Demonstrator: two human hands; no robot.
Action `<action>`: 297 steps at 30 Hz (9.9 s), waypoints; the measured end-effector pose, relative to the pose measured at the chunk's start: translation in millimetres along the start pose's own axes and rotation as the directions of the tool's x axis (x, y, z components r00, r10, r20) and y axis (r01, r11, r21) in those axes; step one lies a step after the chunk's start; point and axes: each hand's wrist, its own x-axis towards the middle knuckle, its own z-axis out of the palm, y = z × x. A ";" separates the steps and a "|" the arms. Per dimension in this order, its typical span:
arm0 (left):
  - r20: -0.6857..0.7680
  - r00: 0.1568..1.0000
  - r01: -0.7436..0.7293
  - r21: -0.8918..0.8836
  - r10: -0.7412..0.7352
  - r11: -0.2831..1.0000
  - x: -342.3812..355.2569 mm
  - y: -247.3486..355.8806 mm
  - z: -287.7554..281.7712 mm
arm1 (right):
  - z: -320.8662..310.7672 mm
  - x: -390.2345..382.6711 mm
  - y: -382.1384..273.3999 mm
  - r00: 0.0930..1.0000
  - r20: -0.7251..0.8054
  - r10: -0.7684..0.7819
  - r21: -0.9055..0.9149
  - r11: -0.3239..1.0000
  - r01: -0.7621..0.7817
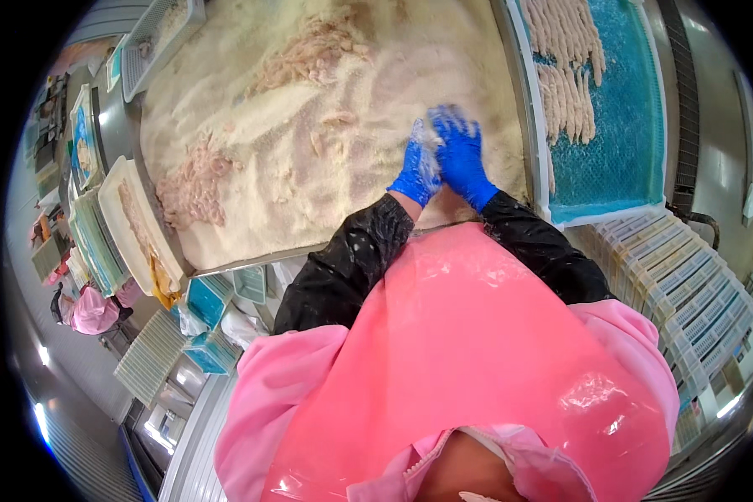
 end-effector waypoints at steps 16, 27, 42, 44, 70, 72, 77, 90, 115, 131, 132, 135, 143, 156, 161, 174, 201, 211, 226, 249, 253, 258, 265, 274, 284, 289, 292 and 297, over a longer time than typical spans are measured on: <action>0.204 0.942 -0.122 0.948 0.267 -0.295 -42.4 -33.1 4.7 | -113.5 6.8 0.6 0.873 0.409 0.265 0.795 0.367 -0.483; 0.282 0.784 -0.018 0.901 0.553 -0.433 -35.4 4.5 24.3 | -346.2 133.3 162.9 0.950 -0.117 0.289 0.363 0.903 -0.229; 0.281 0.686 0.033 0.909 0.671 -0.414 -28.4 6.1 25.7 | -297.1 239.3 314.3 0.964 -0.135 0.229 0.006 0.973 -0.231; 0.281 0.696 0.031 0.908 0.660 -0.418 -27.7 12.8 26.0 | -296.9 236.3 320.9 0.949 -0.008 0.316 0.058 0.947 -0.315; 0.975 0.126 0.430 -0.219 -0.182 -0.876 -140.2 40.2 111.6 | 52.3 102.5 -70.4 0.967 0.177 -0.181 0.656 0.755 0.021; 0.962 0.214 -0.435 0.251 0.171 -0.865 -134.3 38.5 102.6 | 45.3 94.6 -58.8 0.949 0.307 -0.075 0.688 0.707 -0.167; 0.793 0.593 -0.794 0.547 0.141 0.266 -136.3 14.9 78.1 | -15.1 63.3 -116.9 0.957 0.288 -0.025 0.779 0.587 -0.219; 0.840 0.537 -0.843 0.531 0.084 0.082 -112.8 -50.7 54.9 | -21.0 32.1 -135.0 0.967 -0.003 -0.256 0.438 0.869 0.231; 0.733 0.677 -0.575 0.477 0.060 0.665 -104.9 -20.9 71.8 | -0.2 166.9 8.2 0.948 -0.233 -0.217 -0.284 0.947 0.147; 0.762 0.648 -0.761 0.647 0.002 0.044 -91.8 -57.8 65.2 | -61.1 44.3 -130.2 0.992 -0.122 0.013 0.667 0.742 0.072; 0.696 0.718 -0.633 0.653 -0.001 0.415 -91.1 -60.5 64.3 | -61.2 48.2 -131.0 0.984 -0.175 -0.025 0.679 0.721 0.139; 0.670 0.742 -0.569 0.641 -0.014 0.514 -86.2 -66.7 57.8 | -62.3 58.4 -126.1 0.961 -0.219 -0.170 0.535 0.802 0.264; 0.753 0.658 -0.751 0.653 0.026 0.094 -74.1 -76.3 38.8 | -86.3 43.0 -114.7 0.886 -0.065 -0.459 -0.021 0.889 0.458; 0.816 0.574 -0.750 0.492 -0.064 -0.443 -44.2 -102.6 -6.6 | -81.8 17.5 -103.4 0.964 -0.203 -0.170 0.789 0.555 0.264; 0.735 0.645 -0.712 0.677 0.208 -0.184 -28.0 -99.8 -32.8 | -90.5 15.0 -67.2 0.976 -0.153 -0.156 0.862 0.461 0.209; 0.796 0.593 -0.727 0.464 -0.122 -0.507 9.7 -159.7 -68.5 | -142.3 -14.2 -39.6 0.983 -0.178 -0.048 0.923 0.338 0.184; 0.334 0.901 0.137 -0.824 -0.278 -0.549 -68.4 -9.7 5.0 | -121.9 -42.0 27.8 0.988 -0.107 0.108 0.845 0.534 0.033; 0.721 0.623 0.167 -0.504 -0.305 -0.848 -133.4 40.9 55.6 | 39.4 116.7 -2.0 0.964 -0.175 -0.200 0.360 0.898 0.252; 0.697 0.662 0.031 -0.393 -0.276 -0.919 -176.7 48.3 72.4 | 16.7 214.8 -31.8 0.988 -0.028 -0.151 0.155 0.976 0.154; 0.760 0.580 -0.732 0.644 0.293 -0.221 -143.7 -18.5 56.7 | -22.9 32.5 -58.8 0.986 0.136 0.093 0.807 0.568 -0.165; 0.879 0.426 -0.443 0.409 0.214 -0.798 -142.1 -38.5 49.3 | -33.5 30.9 -74.3 0.995 0.075 0.067 0.788 0.608 -0.101; 0.766 0.634 -0.772 0.620 0.103 0.142 -126.7 -26.2 34.5 | -60.6 27.1 -123.3 0.991 -0.080 -0.104 0.662 0.738 0.131; 0.785 0.618 -0.773 0.596 0.046 0.219 -120.2 -49.4 27.5 | -58.1 12.2 -120.2 0.871 -0.031 -0.490 0.255 0.839 0.481; 0.750 0.662 -0.634 0.573 -0.019 0.520 -121.5 -58.0 32.3 | -50.9 25.1 -119.5 0.947 -0.158 -0.279 0.545 0.775 0.319; 0.582 0.761 -0.646 0.635 0.287 0.424 -122.5 -51.4 50.9 | -12.3 45.4 -157.2 0.712 0.203 -0.672 0.332 0.732 0.595; 0.507 0.734 -0.669 0.653 0.451 0.355 -137.7 -21.0 58.9 | 21.2 147.8 -81.7 0.907 -0.168 -0.386 0.176 0.894 0.413; 0.577 0.699 -0.708 0.637 0.422 0.303 -140.3 8.5 62.7 | 34.6 195.3 -32.0 0.881 -0.339 -0.330 -0.192 0.941 0.279; 0.611 0.693 -0.713 0.660 0.383 0.236 -150.2 35.1 66.8 | 47.1 161.4 -15.1 0.993 -0.058 -0.103 0.287 0.951 0.116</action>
